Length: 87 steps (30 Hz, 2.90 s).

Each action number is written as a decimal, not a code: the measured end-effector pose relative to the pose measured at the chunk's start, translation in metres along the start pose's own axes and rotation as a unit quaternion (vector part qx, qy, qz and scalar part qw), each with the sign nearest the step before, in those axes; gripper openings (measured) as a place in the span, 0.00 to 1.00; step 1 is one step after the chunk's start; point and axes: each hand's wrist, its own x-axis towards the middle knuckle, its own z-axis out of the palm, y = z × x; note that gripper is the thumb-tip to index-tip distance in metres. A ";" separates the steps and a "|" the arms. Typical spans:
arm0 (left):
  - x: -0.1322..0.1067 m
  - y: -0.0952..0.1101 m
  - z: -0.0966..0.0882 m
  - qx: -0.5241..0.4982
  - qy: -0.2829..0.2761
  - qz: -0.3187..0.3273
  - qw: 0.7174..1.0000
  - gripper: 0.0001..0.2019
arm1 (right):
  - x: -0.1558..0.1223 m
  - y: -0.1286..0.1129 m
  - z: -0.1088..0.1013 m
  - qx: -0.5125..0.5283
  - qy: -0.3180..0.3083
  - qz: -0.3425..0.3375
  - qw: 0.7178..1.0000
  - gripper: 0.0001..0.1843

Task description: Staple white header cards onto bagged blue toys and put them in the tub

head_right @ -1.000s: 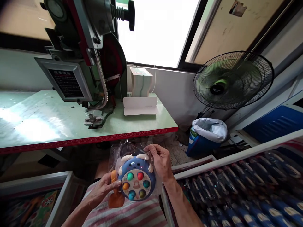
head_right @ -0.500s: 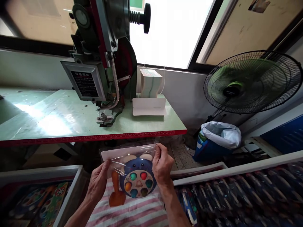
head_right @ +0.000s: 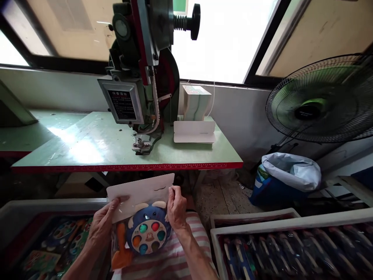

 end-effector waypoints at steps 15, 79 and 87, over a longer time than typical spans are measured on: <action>0.009 0.054 -0.011 -0.116 -0.065 0.048 0.990 0.36 | 0.028 -0.008 -0.025 0.167 -0.127 0.048 0.977 0.23; 0.004 0.048 -0.026 -0.105 -0.040 -0.012 0.994 0.16 | 0.039 -0.003 -0.032 0.447 -0.257 0.226 0.827 0.08; 0.006 0.043 -0.032 -0.072 -0.033 0.011 0.997 0.11 | 0.040 -0.005 -0.038 0.331 -0.261 0.135 0.897 0.11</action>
